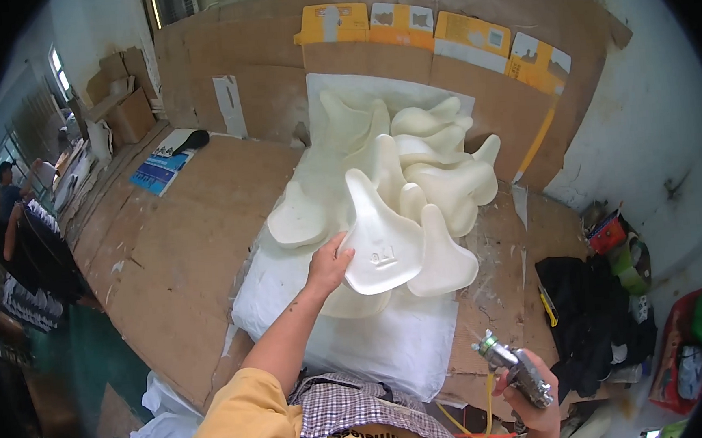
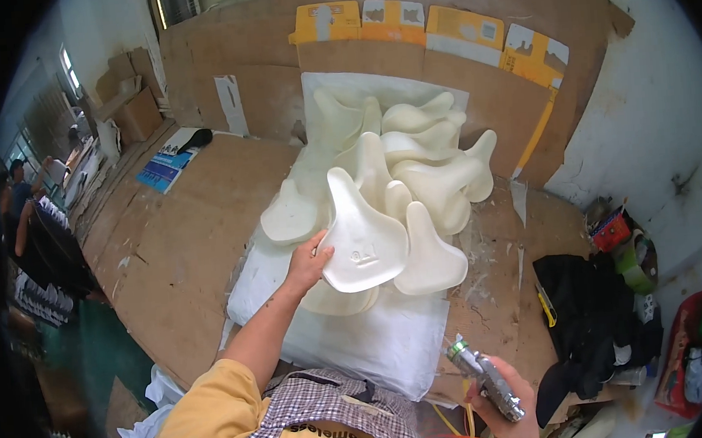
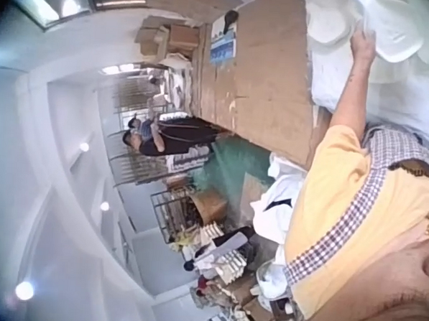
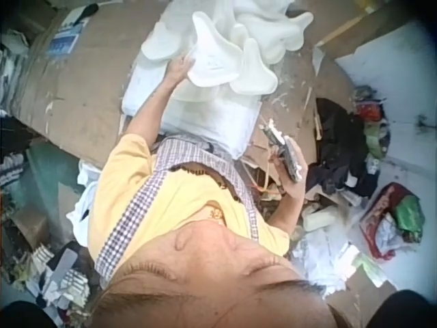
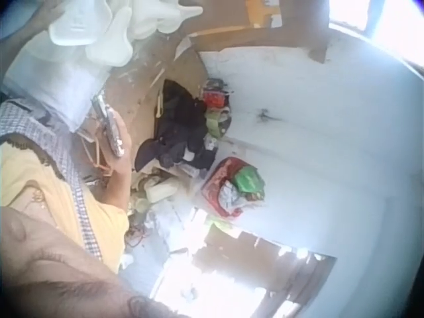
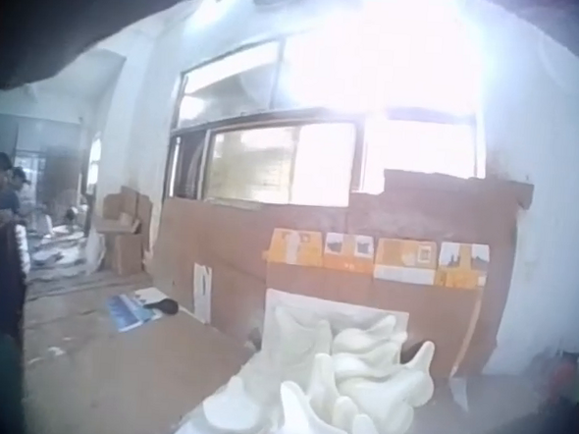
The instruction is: Unpacking white foam components from a large sack and arranging them on a workbench.
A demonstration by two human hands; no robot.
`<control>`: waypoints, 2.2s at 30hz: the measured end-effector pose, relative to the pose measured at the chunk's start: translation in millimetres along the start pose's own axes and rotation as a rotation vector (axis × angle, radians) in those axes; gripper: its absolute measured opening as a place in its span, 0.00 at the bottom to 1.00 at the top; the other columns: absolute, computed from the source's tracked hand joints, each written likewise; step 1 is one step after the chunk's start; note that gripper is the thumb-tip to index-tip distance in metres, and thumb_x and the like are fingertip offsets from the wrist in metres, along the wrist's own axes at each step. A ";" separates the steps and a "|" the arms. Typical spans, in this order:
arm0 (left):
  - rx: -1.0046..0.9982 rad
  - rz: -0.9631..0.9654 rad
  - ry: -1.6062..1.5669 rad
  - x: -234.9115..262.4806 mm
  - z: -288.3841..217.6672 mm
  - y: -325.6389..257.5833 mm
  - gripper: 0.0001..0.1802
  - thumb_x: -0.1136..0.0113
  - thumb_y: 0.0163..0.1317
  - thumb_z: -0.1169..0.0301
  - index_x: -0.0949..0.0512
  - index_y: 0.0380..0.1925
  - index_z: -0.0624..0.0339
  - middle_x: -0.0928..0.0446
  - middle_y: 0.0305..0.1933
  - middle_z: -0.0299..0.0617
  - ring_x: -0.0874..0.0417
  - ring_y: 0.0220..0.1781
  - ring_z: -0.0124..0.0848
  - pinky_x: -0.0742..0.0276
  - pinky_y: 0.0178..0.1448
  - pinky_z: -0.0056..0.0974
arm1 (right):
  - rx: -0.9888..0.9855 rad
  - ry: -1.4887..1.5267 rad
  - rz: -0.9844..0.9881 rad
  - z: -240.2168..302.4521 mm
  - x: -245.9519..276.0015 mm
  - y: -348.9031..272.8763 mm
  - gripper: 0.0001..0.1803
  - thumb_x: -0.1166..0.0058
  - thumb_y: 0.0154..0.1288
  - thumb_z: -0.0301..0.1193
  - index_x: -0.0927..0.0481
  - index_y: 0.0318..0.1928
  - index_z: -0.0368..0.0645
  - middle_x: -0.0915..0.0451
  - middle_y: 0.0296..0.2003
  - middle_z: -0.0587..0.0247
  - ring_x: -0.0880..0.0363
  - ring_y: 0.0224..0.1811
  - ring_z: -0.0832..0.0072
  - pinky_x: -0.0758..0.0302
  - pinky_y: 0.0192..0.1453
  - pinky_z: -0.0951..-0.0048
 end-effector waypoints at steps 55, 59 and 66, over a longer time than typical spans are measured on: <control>0.737 -0.168 -0.509 119.2 299.5 109.8 0.35 0.40 0.51 0.72 0.40 0.60 0.47 0.27 0.51 0.44 0.21 0.40 0.37 0.22 0.27 0.41 | -0.161 -0.075 -0.016 43.7 -252.2 167.0 0.28 0.46 0.58 0.19 0.36 0.60 0.33 0.24 0.37 0.59 0.24 0.35 0.77 0.23 0.41 0.73; 0.587 -0.296 -0.518 134.1 283.9 118.0 0.31 0.43 0.51 0.75 0.37 0.57 0.51 0.27 0.46 0.44 0.21 0.38 0.36 0.21 0.28 0.40 | -0.261 -0.133 0.064 24.4 -246.0 143.8 0.28 0.47 0.59 0.21 0.37 0.60 0.33 0.23 0.38 0.58 0.23 0.38 0.76 0.25 0.43 0.72; 0.299 -0.344 -1.150 134.1 164.2 152.2 0.31 0.41 0.57 0.64 0.41 0.59 0.53 0.34 0.52 0.43 0.28 0.46 0.36 0.28 0.53 0.40 | -0.152 -0.093 -0.276 38.3 -168.8 82.6 0.36 0.41 0.57 0.38 0.39 0.62 0.35 0.23 0.36 0.58 0.23 0.37 0.74 0.27 0.42 0.73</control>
Point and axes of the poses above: each hand's wrist, its own y-axis towards the middle knuckle, its own x-axis out of the back of the hand, z = x × y, the point moved 10 cm from there along y, towards the middle knuckle
